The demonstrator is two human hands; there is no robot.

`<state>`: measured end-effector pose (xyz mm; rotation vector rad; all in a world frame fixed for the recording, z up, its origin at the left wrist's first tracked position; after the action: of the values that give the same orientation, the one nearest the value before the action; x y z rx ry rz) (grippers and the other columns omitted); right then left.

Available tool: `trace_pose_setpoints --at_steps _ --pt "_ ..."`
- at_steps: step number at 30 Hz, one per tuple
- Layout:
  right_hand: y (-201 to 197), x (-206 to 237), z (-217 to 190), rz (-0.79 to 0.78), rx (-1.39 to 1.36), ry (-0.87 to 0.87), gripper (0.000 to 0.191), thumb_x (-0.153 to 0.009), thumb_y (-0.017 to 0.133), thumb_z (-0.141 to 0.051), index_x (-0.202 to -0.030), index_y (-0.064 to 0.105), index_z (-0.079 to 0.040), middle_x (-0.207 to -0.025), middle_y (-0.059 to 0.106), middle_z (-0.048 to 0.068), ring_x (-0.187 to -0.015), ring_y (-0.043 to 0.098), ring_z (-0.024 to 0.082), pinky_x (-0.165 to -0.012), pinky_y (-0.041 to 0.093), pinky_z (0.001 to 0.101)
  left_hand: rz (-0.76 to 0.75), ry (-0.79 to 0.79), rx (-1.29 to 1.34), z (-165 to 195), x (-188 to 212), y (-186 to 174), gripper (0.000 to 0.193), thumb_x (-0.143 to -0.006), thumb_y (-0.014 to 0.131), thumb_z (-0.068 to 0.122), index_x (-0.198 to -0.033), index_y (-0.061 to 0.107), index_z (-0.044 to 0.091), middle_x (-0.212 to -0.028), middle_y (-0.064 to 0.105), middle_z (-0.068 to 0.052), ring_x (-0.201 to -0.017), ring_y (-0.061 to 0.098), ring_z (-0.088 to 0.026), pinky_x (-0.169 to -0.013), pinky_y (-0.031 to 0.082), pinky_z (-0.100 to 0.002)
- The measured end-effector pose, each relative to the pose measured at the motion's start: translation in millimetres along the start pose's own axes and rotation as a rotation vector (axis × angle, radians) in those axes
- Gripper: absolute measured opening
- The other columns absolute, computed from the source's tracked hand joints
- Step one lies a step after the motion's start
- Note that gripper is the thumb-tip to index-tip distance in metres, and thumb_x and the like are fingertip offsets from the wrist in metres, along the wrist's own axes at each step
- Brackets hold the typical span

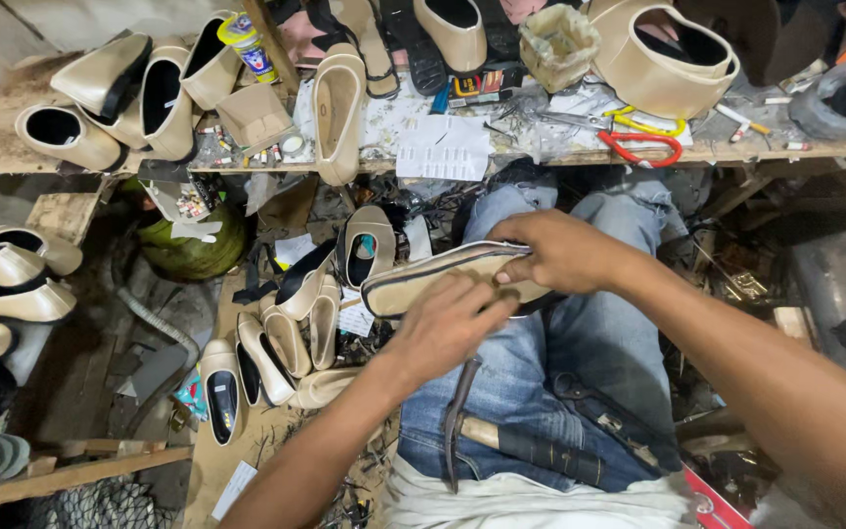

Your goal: The person sits on the floor and uses a hammer and a curved metal tool to tap and pry along the edges of beige high-heeled shoes. They repeatedly insert the tool into the shoe's sole seam and strike it with the hammer, then inspect the shoe and set it aside before picking up another.

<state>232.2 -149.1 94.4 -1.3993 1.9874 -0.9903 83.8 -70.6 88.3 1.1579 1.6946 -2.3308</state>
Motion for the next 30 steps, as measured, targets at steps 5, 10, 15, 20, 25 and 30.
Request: trace_pose_setpoints --at_steps 5,10,15,20,25,30 --pt "12 7 -14 -0.031 0.207 0.127 0.049 -0.078 0.079 -0.03 -0.124 0.067 -0.02 -0.127 0.06 0.004 -0.128 0.048 0.028 -0.101 0.036 0.0526 -0.038 -0.171 0.085 -57 -11 -25 0.069 -0.074 0.081 0.041 -0.131 0.061 0.006 -0.123 0.063 -0.018 -0.114 0.058 -0.036 -0.094 0.044 -0.046" --pt "3 33 -47 0.449 0.416 -0.066 0.057 -0.075 0.076 -0.023 -0.131 0.066 -0.02 -0.135 0.056 0.012 -0.127 0.043 0.038 -0.098 0.033 0.0587 -0.508 -0.707 0.796 -96 6 33 0.064 -0.09 0.069 0.041 -0.145 0.052 0.011 -0.136 0.066 -0.011 -0.126 0.061 -0.024 -0.107 0.044 -0.036" --pt "42 137 -4 0.194 0.18 0.531 0.05 -0.089 0.067 -0.043 -0.128 0.059 -0.014 -0.119 0.059 0.012 -0.106 0.065 0.038 -0.084 0.054 0.0472 -0.287 -0.835 0.951 -98 22 40 0.065 -0.093 0.067 0.041 -0.145 0.052 0.005 -0.137 0.067 -0.015 -0.127 0.062 -0.023 -0.108 0.044 -0.035" --pt "114 218 29 -0.181 0.165 0.91 0.063 -0.092 0.063 -0.05 -0.138 0.046 -0.011 -0.104 0.07 0.016 -0.099 0.072 0.038 -0.082 0.055 0.0461 -0.202 -0.937 0.814 -110 6 50 0.058 -0.093 0.065 0.041 -0.137 0.06 0.004 -0.129 0.072 -0.016 -0.12 0.067 -0.025 -0.103 0.048 -0.035" --pt "112 218 44 0.064 -0.273 0.829 0.043 -0.09 0.065 -0.044 -0.12 0.058 -0.014 -0.088 0.069 0.013 -0.083 0.068 0.029 -0.072 0.051 0.0409 -0.216 -0.936 0.565 -97 -12 49 0.058 -0.094 0.063 0.045 -0.136 0.061 0.006 -0.128 0.07 -0.02 -0.121 0.066 -0.034 -0.103 0.048 -0.04" --pt "81 175 24 0.263 -0.875 0.338 0.037 -0.103 0.062 -0.036 -0.123 0.056 -0.006 -0.088 0.075 0.005 -0.076 0.06 0.011 -0.068 0.046 0.025 -0.192 -1.011 0.459 -66 -7 36 0.052 -0.093 0.06 0.041 -0.137 0.058 0.012 -0.119 0.071 -0.022 -0.113 0.065 -0.043 -0.096 0.05 -0.049"
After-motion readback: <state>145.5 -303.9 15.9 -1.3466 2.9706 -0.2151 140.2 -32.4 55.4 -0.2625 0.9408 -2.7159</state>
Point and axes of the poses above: each hand's wrist, its own x-axis away from the middle knuckle, its own y-axis out of the palm, z = x × y, the point moved 6 cm from there along -x, towards the middle knuckle
